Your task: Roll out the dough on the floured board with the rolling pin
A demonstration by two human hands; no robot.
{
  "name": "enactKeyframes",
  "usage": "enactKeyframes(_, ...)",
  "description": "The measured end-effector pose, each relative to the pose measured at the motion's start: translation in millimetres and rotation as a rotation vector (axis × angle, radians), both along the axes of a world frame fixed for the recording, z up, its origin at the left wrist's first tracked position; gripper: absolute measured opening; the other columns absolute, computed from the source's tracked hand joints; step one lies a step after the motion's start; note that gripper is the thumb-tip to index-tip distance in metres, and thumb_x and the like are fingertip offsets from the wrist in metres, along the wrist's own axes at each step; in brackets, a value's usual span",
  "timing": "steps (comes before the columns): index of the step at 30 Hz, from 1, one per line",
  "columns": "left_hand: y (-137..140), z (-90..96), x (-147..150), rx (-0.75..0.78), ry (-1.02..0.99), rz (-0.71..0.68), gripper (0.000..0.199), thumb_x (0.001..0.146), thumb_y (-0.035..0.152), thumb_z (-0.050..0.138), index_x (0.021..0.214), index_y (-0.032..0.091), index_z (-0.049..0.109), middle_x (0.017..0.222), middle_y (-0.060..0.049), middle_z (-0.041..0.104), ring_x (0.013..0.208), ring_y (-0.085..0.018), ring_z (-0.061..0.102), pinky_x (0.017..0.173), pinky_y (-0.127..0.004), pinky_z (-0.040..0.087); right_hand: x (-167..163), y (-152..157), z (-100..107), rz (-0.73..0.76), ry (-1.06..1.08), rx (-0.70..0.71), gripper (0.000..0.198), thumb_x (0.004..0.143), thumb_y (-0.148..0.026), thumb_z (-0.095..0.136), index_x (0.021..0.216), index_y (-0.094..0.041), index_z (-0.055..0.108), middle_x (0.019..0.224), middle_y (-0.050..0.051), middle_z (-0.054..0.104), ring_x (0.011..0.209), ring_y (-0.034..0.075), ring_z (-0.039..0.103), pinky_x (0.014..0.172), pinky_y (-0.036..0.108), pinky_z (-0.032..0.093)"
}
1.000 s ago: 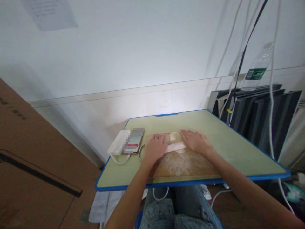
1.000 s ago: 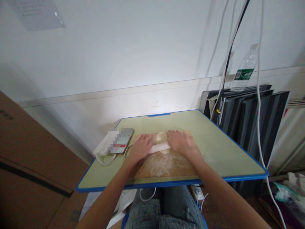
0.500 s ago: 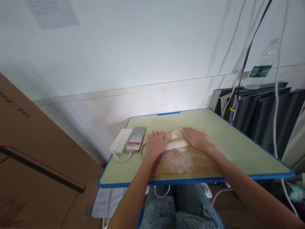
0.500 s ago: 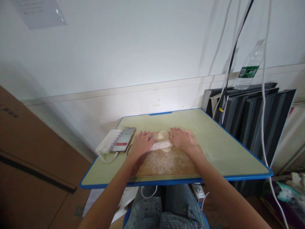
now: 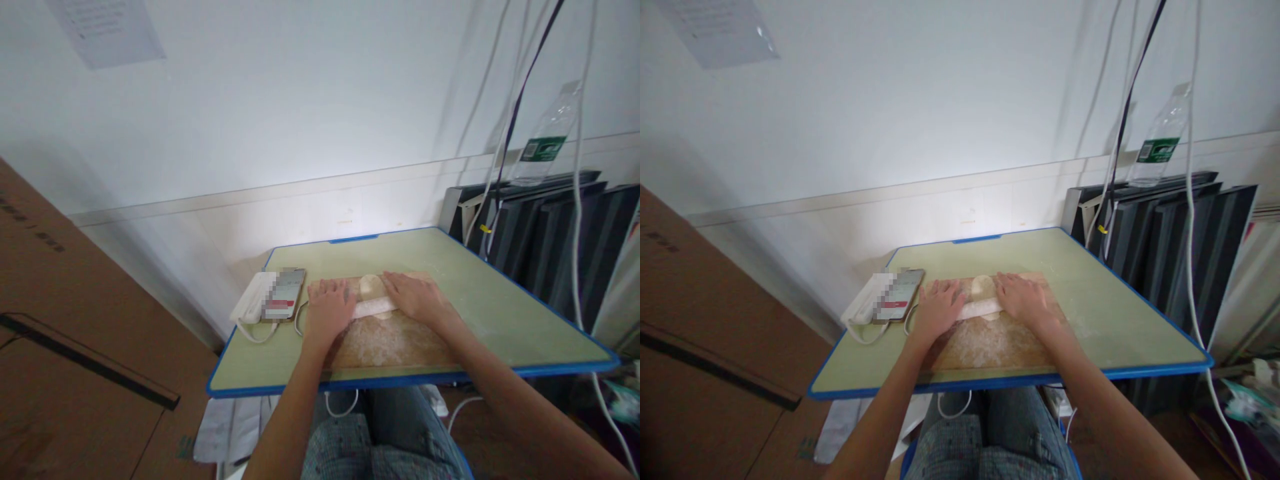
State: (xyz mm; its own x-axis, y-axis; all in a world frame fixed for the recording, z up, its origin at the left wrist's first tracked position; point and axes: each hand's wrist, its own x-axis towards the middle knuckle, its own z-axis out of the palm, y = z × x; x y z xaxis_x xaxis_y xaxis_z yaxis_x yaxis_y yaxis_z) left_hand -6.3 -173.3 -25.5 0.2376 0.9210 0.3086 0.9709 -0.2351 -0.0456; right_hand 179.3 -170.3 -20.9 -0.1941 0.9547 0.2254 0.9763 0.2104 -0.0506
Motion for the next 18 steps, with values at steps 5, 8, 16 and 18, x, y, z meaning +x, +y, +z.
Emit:
enactKeyframes(5, -23.2, -1.7, 3.5, 0.028, -0.014, -0.012, 0.040, 0.091, 0.036, 0.031, 0.123, 0.019, 0.047, 0.127, -0.008, 0.049, 0.122, -0.028, 0.036, 0.102, -0.050, 0.020, -0.1, -22.3, 1.6, -0.019, 0.002, 0.031, 0.044, 0.091, -0.029, 0.021, 0.124, -0.015, 0.047, 0.124, 0.011, 0.054, 0.117, 0.023, 0.044, 0.094, 0.037, 0.034)
enactKeyframes(8, -20.2, -1.6, 3.1, 0.028, -0.016, -0.010, 0.040, 0.091, 0.037, 0.030, 0.123, 0.019, 0.047, 0.126, -0.009, 0.049, 0.120, -0.027, 0.038, 0.100, -0.050, 0.023, -0.5, -15.8, 4.1, -0.019, 0.013, 0.010, 0.044, 0.092, -0.030, 0.020, 0.122, -0.018, 0.050, 0.119, 0.008, 0.058, 0.109, 0.021, 0.052, 0.090, 0.035, 0.038)
enactKeyframes(16, -1.6, 1.0, -1.1, 0.005, -0.016, -0.013, 0.040, 0.089, 0.040, 0.035, 0.121, 0.020, 0.048, 0.121, -0.009, 0.054, 0.113, -0.026, 0.046, 0.095, -0.044, 0.033, -2.2, -10.0, 10.3, -0.006, -0.006, -0.033, 0.042, 0.090, -0.024, 0.023, 0.124, -0.020, 0.047, 0.126, 0.008, 0.052, 0.109, 0.023, 0.052, 0.090, 0.037, 0.038)
enactKeyframes(18, -11.0, -0.4, 0.4, 0.014, -0.020, -0.011, 0.039, 0.090, 0.038, 0.034, 0.122, 0.020, 0.047, 0.121, -0.009, 0.053, 0.113, -0.026, 0.045, 0.096, -0.046, 0.031, -1.4, -19.6, 10.4, 0.010, -0.013, -0.027, 0.043, 0.091, -0.023, 0.022, 0.125, -0.020, 0.046, 0.126, 0.008, 0.053, 0.111, 0.022, 0.050, 0.092, 0.037, 0.036)
